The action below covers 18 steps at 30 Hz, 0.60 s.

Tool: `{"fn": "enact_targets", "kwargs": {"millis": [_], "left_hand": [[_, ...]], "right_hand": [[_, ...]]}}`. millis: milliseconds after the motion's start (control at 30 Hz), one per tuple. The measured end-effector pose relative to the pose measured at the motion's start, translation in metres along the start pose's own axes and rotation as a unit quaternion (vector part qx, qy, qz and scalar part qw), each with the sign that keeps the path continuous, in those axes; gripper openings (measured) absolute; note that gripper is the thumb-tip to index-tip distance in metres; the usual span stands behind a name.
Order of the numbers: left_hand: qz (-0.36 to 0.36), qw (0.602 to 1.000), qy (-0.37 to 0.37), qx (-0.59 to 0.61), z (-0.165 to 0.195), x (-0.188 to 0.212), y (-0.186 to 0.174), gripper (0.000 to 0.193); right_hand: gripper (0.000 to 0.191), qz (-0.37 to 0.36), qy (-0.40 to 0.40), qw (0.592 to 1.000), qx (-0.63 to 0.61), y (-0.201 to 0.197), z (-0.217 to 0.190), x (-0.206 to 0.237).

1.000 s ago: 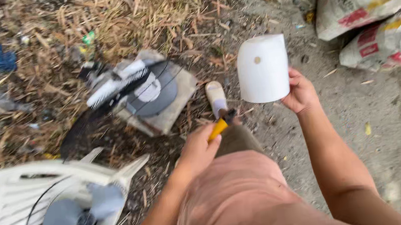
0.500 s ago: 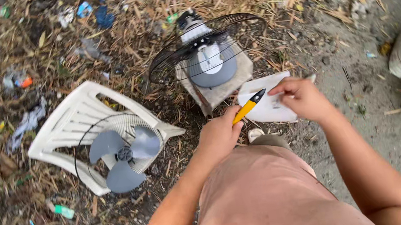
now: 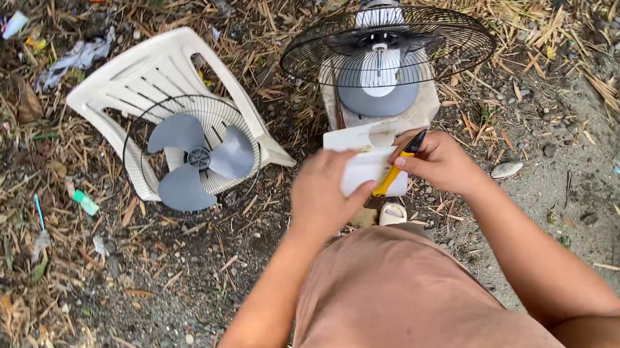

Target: The person services an electric fan outdoors. They unscrew the blade cap with a screwdriver, remove the fan blades and front guard, brush dust from the motor housing and rear cover, and use a long screwdriver to work on the rear housing screws.

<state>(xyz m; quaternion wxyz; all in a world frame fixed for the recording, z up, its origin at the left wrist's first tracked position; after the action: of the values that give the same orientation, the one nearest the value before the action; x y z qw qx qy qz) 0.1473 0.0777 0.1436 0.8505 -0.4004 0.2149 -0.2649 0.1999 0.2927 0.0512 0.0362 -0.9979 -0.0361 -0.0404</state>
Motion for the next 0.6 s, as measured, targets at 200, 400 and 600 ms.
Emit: {"fn": "enact_targets", "kwargs": {"millis": [200,400,600], "left_hand": [[-0.080,0.997,0.020,-0.006,-0.003,-0.022,-0.017,0.119],[-0.167,0.973,-0.052,0.148,-0.004,-0.023,0.023,0.110],[0.000,0.998,0.057,0.036,0.000,-0.009,0.003,0.095]], "right_hand": [[0.016,-0.177,-0.131,0.963,0.153,-0.006,-0.070,-0.007],[0.019,-0.189,-0.100,0.958,0.191,-0.004,-0.101,0.002],[0.019,0.097,-0.176,0.956,0.216,-0.098,-0.135,0.082]]}}
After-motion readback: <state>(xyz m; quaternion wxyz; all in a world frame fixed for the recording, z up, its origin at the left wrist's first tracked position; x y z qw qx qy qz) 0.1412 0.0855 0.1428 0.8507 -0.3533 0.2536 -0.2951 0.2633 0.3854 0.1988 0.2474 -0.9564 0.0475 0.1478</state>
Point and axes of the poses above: each hand's wrist, its own x-axis away from the middle knuckle, its own y-axis out of the palm, z = x × y, the point moved 5 cm from there along -x, towards the middle knuckle, and after that the axes turned 1 degree about -y, right-handed, at the moved point
